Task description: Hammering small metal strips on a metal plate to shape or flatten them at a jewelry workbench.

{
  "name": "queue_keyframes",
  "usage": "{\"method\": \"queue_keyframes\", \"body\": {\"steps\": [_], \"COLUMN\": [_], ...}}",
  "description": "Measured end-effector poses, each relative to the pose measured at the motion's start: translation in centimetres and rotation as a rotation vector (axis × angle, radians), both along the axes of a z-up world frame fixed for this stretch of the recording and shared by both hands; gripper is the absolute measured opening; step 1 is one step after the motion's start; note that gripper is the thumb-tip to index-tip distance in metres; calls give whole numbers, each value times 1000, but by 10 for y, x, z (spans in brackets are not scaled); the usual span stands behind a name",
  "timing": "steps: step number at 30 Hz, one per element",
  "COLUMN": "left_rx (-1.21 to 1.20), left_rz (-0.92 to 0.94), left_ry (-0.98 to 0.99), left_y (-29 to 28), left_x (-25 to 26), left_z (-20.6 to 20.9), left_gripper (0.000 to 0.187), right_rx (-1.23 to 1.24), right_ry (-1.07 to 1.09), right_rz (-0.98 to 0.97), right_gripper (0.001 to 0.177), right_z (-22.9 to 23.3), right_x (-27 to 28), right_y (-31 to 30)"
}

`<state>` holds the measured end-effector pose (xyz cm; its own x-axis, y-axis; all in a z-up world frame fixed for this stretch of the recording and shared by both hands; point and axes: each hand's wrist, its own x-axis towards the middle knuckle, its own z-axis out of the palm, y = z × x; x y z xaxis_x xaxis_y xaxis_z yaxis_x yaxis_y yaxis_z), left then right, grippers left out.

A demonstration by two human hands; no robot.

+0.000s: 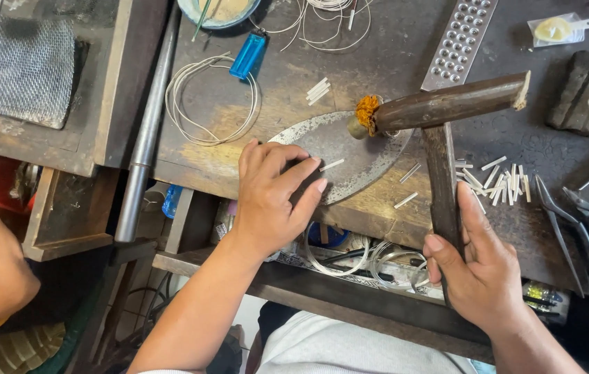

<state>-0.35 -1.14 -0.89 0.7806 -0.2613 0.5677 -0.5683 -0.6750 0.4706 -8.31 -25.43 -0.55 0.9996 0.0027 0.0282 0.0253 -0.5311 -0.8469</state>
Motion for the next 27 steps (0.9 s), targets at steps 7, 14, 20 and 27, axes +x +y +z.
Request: {"method": "queue_keyframes", "body": {"steps": [7, 14, 20, 27], "left_rx": [-31, -358, -367, -363], "left_rz": [-34, 78, 82, 91], "left_ry": [48, -4, -25, -27], "left_y": [4, 6, 7, 6], "left_x": [1, 5, 6, 7], "left_z": [2, -3, -3, -2], "left_gripper": [8, 12, 11, 11], "right_rx": [-228, -600, -603, -661], "right_ry": [-163, -319, -266, -382], "right_rz": [36, 147, 209, 177], "right_gripper": [58, 52, 53, 52], "right_z": [2, 6, 7, 0], "right_x": [-13, -21, -16, -23], "right_y": [0, 3, 10, 6]}}
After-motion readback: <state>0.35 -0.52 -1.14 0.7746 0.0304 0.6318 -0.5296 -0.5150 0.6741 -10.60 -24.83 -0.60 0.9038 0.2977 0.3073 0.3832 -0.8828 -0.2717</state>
